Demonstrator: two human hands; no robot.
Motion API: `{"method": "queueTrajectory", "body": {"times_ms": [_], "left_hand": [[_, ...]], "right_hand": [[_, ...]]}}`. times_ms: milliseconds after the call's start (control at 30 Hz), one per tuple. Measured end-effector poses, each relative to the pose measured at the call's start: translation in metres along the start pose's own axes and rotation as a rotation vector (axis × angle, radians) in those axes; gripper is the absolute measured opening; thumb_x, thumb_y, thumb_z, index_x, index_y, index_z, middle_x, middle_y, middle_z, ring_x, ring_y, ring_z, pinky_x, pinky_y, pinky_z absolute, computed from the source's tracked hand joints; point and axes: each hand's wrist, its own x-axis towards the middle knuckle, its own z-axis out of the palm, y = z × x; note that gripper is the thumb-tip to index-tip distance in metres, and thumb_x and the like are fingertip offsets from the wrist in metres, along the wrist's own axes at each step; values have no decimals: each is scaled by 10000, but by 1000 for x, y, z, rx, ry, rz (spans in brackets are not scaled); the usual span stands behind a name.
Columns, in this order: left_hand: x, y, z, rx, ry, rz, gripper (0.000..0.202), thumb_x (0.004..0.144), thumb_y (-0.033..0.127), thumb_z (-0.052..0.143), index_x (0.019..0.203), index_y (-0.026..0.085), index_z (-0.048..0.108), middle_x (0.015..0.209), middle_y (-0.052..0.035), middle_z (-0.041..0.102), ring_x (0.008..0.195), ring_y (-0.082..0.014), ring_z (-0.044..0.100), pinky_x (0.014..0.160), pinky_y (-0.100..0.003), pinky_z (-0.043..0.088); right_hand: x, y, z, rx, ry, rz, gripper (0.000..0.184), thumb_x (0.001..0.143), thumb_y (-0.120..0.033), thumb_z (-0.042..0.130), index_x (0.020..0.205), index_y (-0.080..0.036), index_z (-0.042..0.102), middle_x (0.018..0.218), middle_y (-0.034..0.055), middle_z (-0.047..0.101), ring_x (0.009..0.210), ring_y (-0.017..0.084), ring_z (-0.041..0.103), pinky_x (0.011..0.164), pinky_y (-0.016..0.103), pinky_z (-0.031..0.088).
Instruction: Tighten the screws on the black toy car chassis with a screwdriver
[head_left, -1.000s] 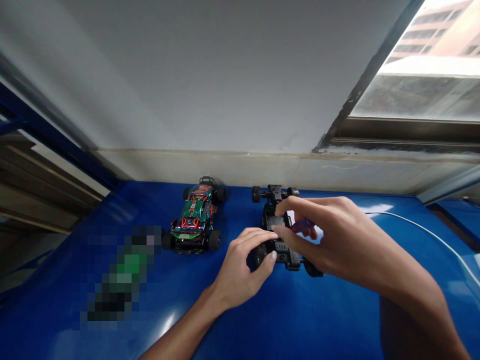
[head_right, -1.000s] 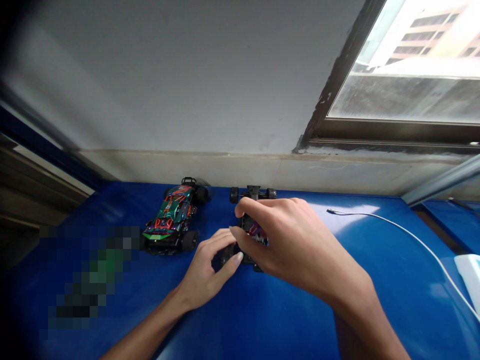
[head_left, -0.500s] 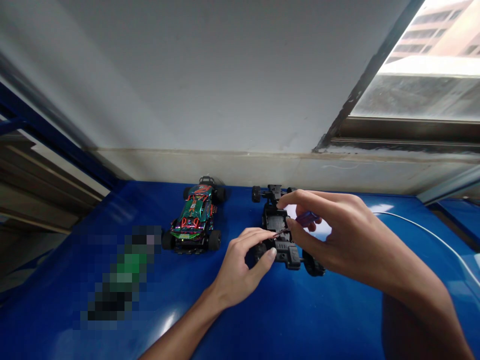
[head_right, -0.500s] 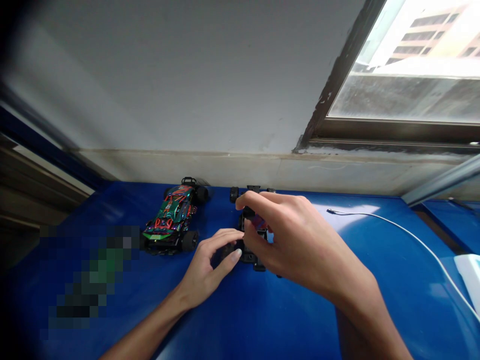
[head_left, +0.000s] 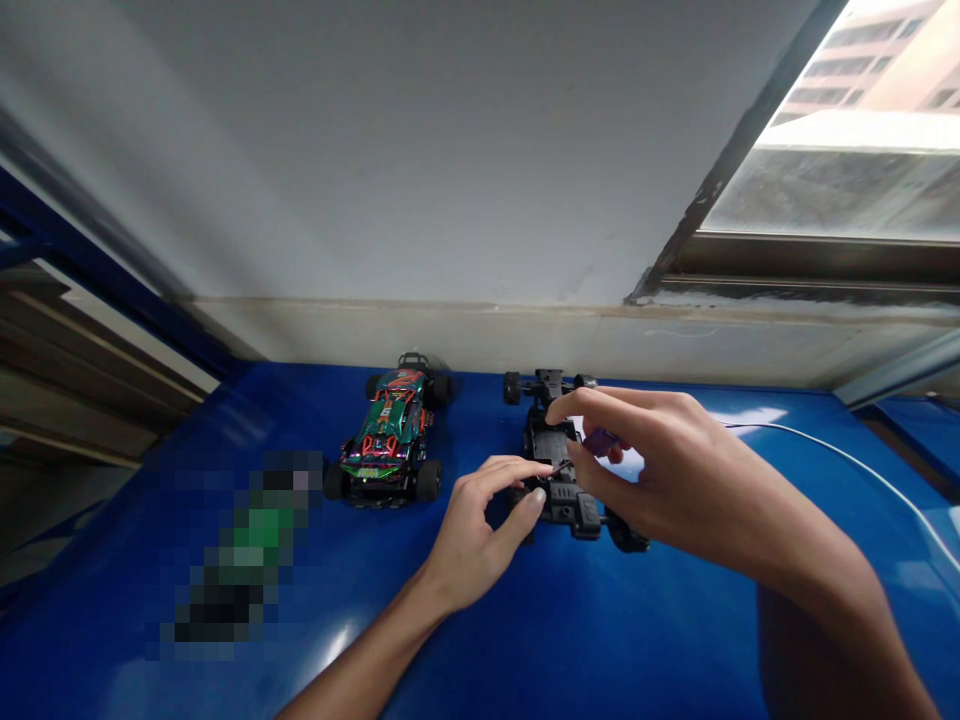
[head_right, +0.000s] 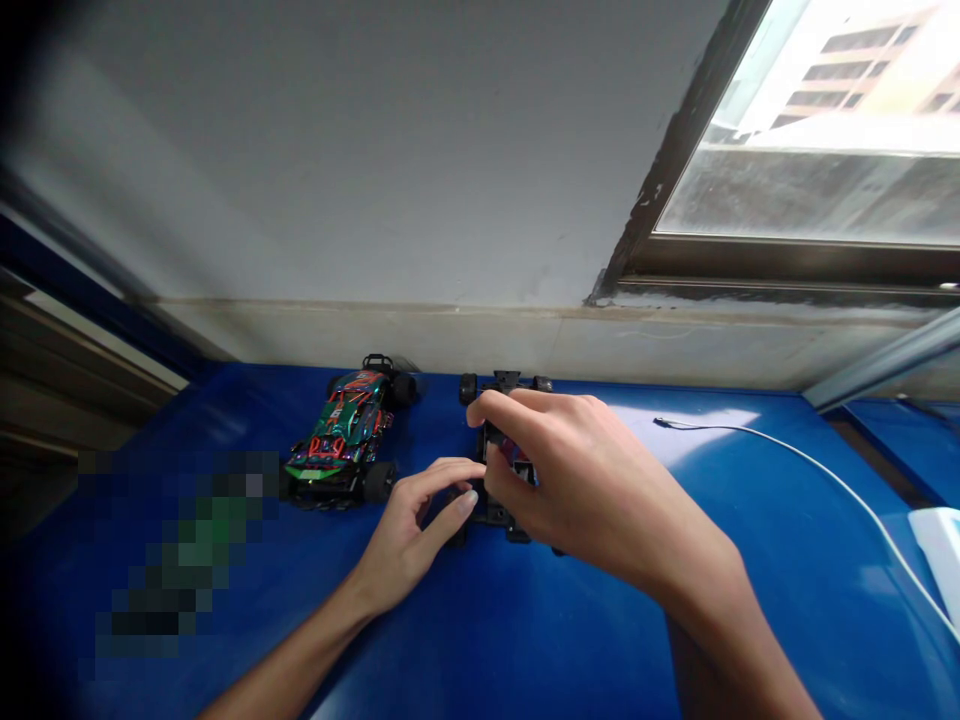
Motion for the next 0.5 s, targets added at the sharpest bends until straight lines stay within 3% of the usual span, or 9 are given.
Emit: {"method": "queueTrajectory", "body": {"times_ms": [500], "left_hand": [[0, 1, -1, 8, 2, 0, 274, 1012, 321, 645, 1187, 190, 811, 1172, -81, 805, 1075, -252, 721, 974, -369, 548]], "right_hand": [[-1, 0, -3, 15, 9, -18, 260, 952, -145, 583, 1175, -224, 691, 833, -14, 727, 601, 100, 616, 575, 226, 432]]}}
